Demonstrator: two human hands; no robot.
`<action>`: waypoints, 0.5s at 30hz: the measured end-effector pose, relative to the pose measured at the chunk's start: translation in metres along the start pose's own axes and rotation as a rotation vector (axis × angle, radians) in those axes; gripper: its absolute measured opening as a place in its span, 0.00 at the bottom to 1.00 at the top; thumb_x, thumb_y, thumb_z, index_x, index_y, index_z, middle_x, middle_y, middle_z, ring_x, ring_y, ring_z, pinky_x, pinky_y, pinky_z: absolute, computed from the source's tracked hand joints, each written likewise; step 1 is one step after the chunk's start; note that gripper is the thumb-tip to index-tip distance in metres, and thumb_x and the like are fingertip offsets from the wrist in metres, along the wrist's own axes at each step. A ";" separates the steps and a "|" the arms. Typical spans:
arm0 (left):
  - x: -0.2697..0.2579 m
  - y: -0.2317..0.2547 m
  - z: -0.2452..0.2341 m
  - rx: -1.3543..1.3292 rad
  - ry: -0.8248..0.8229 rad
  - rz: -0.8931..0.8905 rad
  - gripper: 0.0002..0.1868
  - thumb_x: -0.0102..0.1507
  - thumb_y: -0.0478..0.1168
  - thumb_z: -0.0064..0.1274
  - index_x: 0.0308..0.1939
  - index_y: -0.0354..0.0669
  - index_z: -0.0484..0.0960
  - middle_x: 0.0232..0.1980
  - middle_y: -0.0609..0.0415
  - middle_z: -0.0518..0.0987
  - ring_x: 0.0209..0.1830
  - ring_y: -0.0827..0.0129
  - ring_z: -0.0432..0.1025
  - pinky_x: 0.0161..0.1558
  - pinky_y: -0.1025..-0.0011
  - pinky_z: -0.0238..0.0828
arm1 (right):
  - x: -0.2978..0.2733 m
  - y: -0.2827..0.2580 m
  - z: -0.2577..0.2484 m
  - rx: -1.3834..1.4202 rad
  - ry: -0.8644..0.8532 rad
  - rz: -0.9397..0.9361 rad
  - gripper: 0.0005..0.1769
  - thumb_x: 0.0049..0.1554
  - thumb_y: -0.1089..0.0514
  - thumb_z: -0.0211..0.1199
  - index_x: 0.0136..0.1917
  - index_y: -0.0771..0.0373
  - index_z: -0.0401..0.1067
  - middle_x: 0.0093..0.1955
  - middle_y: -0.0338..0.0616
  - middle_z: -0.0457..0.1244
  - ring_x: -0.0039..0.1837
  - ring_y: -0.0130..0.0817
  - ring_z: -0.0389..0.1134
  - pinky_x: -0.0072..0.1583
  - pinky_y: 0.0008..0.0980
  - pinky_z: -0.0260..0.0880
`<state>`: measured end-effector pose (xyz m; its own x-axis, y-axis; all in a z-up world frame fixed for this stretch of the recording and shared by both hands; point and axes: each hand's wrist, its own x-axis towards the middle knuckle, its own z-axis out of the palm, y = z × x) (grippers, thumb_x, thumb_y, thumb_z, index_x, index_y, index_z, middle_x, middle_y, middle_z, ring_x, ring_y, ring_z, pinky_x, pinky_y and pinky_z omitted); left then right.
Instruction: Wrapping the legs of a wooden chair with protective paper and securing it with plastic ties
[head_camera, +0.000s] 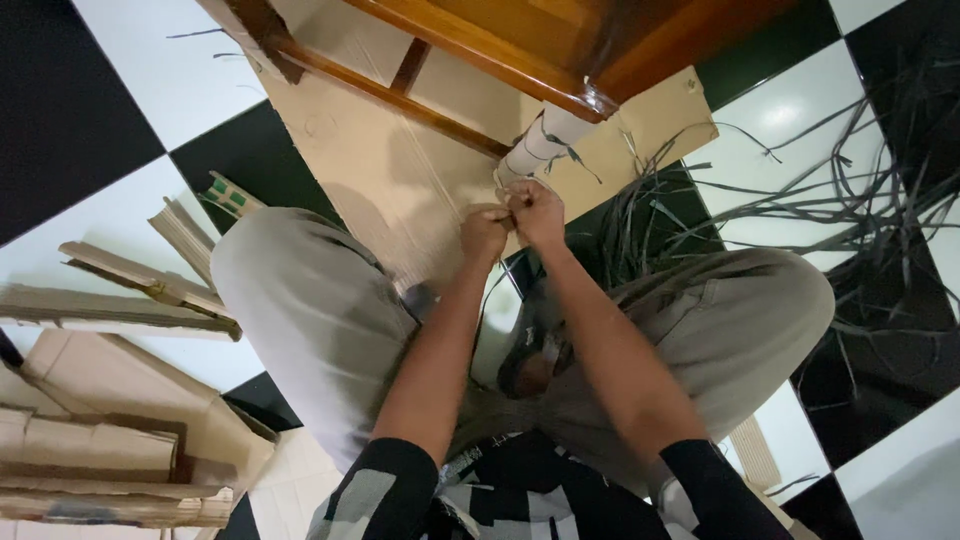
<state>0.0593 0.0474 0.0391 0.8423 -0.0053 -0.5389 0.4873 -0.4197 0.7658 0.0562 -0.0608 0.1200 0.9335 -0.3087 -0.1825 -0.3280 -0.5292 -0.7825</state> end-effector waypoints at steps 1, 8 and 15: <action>0.010 -0.014 0.008 -0.037 -0.022 -0.010 0.13 0.56 0.45 0.61 0.44 0.56 0.91 0.46 0.51 0.87 0.53 0.45 0.79 0.56 0.55 0.76 | 0.003 0.004 0.003 0.008 -0.021 0.066 0.10 0.55 0.53 0.62 0.51 0.54 0.78 0.40 0.51 0.69 0.47 0.54 0.72 0.48 0.51 0.74; 0.010 -0.014 0.006 0.077 -0.036 -0.016 0.14 0.61 0.37 0.50 0.41 0.57 0.91 0.45 0.49 0.87 0.52 0.45 0.79 0.54 0.55 0.77 | 0.004 0.027 0.002 -0.080 -0.012 0.102 0.12 0.53 0.49 0.63 0.50 0.45 0.82 0.39 0.46 0.70 0.46 0.53 0.74 0.50 0.49 0.76; 0.005 0.019 -0.010 0.073 -0.009 0.028 0.15 0.58 0.46 0.59 0.48 0.51 0.88 0.45 0.45 0.85 0.53 0.47 0.79 0.57 0.51 0.72 | -0.013 0.038 -0.002 -0.245 0.009 -0.031 0.08 0.56 0.50 0.61 0.47 0.49 0.78 0.39 0.50 0.70 0.46 0.57 0.73 0.49 0.54 0.76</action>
<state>0.0750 0.0489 0.0545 0.8530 -0.0256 -0.5213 0.4457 -0.4840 0.7531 0.0317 -0.0785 0.0943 0.9428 -0.2954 -0.1543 -0.3252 -0.7142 -0.6198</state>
